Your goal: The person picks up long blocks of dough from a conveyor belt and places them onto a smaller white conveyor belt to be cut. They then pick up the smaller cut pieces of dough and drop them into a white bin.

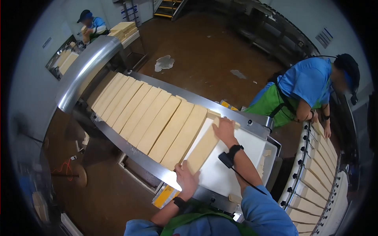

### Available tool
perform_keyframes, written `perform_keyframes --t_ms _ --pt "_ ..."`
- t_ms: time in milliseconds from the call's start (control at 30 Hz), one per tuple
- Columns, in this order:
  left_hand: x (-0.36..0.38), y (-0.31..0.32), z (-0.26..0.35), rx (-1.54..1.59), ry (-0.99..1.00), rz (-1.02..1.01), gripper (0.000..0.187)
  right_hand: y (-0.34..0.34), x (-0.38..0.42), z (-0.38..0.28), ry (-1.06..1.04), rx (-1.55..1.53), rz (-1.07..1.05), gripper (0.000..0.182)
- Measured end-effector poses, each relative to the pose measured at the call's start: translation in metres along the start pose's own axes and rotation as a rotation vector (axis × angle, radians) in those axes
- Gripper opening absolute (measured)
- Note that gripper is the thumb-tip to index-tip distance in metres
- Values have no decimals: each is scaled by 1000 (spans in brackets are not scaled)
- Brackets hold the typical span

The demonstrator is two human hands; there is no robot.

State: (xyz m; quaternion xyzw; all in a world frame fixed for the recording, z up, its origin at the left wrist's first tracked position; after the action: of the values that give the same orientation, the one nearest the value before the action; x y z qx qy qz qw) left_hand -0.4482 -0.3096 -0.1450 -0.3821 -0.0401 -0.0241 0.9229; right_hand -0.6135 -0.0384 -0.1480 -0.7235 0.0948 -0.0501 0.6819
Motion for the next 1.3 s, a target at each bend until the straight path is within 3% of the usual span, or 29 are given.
perform_keyframes --t_ms 33,133,200,300,333,400,433,500,567,633,833,900,967,1000,1067,1200,1267,1300 --pt "2 1 6 -2 14 -7 86 -8 16 20 17 -24 83 55" --pt "5 21 23 -33 85 -191 87 -3 81 111 267 -9 34 67" --pt "10 33 43 -12 274 -288 88 -24 132 143 410 -62 -46 71" --pt "4 42 52 -110 301 -422 86 -27 201 174 431 130 211 64" --pt "1 50 45 -149 268 -479 89 -25 212 173 436 11 205 64" --pt "0 58 51 -159 419 -439 90 -27 220 167 505 -171 212 61" --pt "-2 67 43 -172 403 -424 90 -26 225 167 532 -251 276 59" --pt "4 74 38 -143 419 -367 88 -28 243 168 668 -363 155 58" --pt "27 78 60 -99 514 -387 85 -45 277 166 671 -250 283 60" --pt "43 76 79 -59 443 -346 82 -80 333 178 774 -276 394 60" --pt "173 118 214 71 855 -444 78 -171 534 260 1077 -196 794 54" --pt "227 132 259 90 985 -480 77 -189 608 296 1225 -141 820 48" --pt "294 147 302 127 1113 -723 79 -207 679 321 1278 42 983 44" --pt "317 144 321 129 1125 -727 79 -211 711 335 1317 137 1006 42" --pt "375 158 337 43 1095 -1058 83 -216 763 361 1381 107 990 41" --pt "441 191 338 5 1118 -1277 82 -194 824 415 1441 55 804 46" --pt "459 210 336 -21 1053 -1367 69 -167 822 443 1425 -47 424 51" --pt "463 218 339 -24 1057 -1366 69 -157 825 452 1463 -83 363 53"
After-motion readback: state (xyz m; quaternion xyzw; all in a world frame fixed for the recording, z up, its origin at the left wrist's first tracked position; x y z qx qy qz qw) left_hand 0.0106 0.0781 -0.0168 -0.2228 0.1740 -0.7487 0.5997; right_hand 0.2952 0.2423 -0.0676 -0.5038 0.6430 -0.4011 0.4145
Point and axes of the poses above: each hand's wrist, its own x-axis away from the middle knuckle, its own y-axis out of the palm, z = x × y, the point moved 10 cm from there along -x, towards the middle knuckle, and after that the axes turned 6 degrees about x, right-handed, at the moved point
